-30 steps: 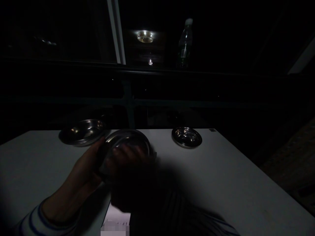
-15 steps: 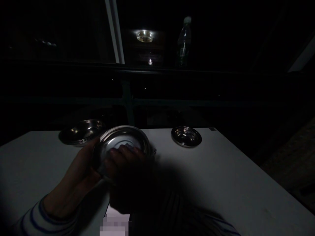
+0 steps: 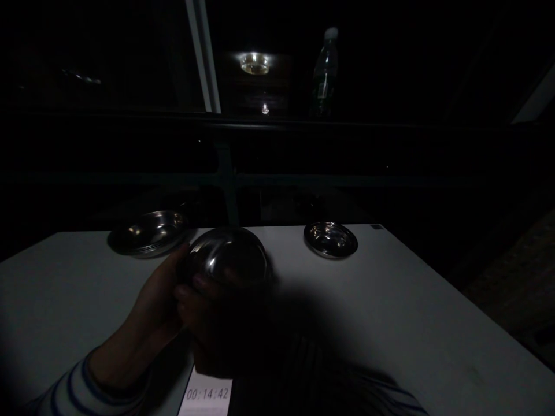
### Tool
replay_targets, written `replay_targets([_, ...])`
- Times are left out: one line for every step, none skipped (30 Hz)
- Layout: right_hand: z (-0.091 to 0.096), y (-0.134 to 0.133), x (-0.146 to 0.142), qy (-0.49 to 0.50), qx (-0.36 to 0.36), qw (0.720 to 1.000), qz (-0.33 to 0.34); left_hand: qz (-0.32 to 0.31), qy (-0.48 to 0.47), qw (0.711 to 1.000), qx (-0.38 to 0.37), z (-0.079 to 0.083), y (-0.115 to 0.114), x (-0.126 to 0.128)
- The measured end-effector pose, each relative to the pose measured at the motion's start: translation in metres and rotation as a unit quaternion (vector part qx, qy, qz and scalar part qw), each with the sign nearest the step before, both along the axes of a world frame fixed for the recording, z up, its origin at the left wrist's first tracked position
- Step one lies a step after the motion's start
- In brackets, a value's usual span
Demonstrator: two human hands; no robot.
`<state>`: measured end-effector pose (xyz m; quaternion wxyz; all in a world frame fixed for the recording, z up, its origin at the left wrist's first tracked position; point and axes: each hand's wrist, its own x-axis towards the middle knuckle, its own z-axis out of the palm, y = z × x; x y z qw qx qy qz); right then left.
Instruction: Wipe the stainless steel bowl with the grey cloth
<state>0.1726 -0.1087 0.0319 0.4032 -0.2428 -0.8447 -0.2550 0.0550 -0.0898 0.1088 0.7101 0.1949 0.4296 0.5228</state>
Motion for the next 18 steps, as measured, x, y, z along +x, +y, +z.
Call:
replay_targets([0.003, 0.002, 0.002, 0.002, -0.010, 1.000, -0.006, 0.006, 0.005, 1.000, -0.006, 0.000, -0.001, 0.002])
replay_targets([0.008, 0.005, 0.006, 0.006, -0.025, 1.000, -0.017, 0.012, 0.010, 1.000, -0.016, -0.001, -0.003, 0.005])
replay_targets([0.013, 0.010, 0.011, 0.019, -0.035, 0.999, -0.035, 0.018, 0.015, 0.999, -0.028, -0.002, -0.004, 0.008])
replay_targets([0.019, 0.015, 0.017, 0.035, -0.048, 0.997, -0.058, 0.023, 0.021, 0.999, -0.029, -0.002, -0.006, 0.011])
replay_targets([0.024, 0.019, 0.022, 0.042, -0.061, 0.995, -0.074, 0.017, 0.020, 0.999, -0.027, -0.003, -0.007, 0.013])
replay_targets([0.028, 0.023, 0.027, 0.049, -0.086, 0.991, -0.086, 0.012, 0.018, 0.999, -0.029, -0.004, -0.009, 0.016])
replay_targets([0.031, 0.024, 0.030, 0.058, -0.115, 0.986, -0.103, 0.010, 0.017, 0.999, -0.029, -0.003, -0.010, 0.017])
replay_targets([0.033, 0.024, 0.031, 0.066, -0.123, 0.984, -0.108, 0.008, 0.014, 0.999, -0.031, -0.003, -0.011, 0.018])
replay_targets([0.033, 0.022, 0.030, 0.067, -0.126, 0.984, -0.110, 0.012, 0.013, 0.999, -0.033, -0.002, -0.012, 0.018])
replay_targets([0.032, 0.018, 0.027, 0.063, -0.117, 0.986, -0.105, 0.017, 0.012, 0.999, -0.035, 0.000, -0.012, 0.016])
replay_targets([0.029, 0.014, 0.023, 0.058, -0.091, 0.990, -0.091, 0.018, 0.007, 0.999, -0.036, 0.001, -0.011, 0.015])
replay_targets([0.025, 0.009, 0.018, 0.034, -0.081, 0.993, -0.078, 0.022, 0.002, 0.999, -0.033, 0.003, -0.010, 0.012])
replay_targets([0.020, 0.005, 0.013, 0.032, -0.052, 0.996, -0.058, 0.021, -0.008, 0.999, -0.028, 0.005, -0.009, 0.010])
replay_targets([0.015, 0.002, 0.009, 0.032, -0.022, 0.999, -0.037, 0.029, -0.018, 0.999, -0.009, 0.006, -0.007, 0.007])
replay_targets([0.010, 0.001, 0.007, 0.022, -0.006, 0.999, -0.024, 0.043, -0.024, 0.999, 0.016, 0.008, -0.005, 0.005])
replay_targets([0.005, 0.000, 0.006, 0.018, 0.014, 1.000, -0.012, 0.072, -0.022, 0.996, 0.044, 0.009, -0.004, 0.003])
replay_targets([0.002, 0.001, 0.006, 0.008, 0.029, 1.000, -0.004, 0.083, -0.012, 0.995, 0.054, 0.009, -0.003, 0.001])
replay_targets([0.000, 0.002, 0.007, 0.000, 0.041, 0.999, 0.001, 0.090, -0.004, 0.994, 0.059, 0.010, -0.002, 0.000])
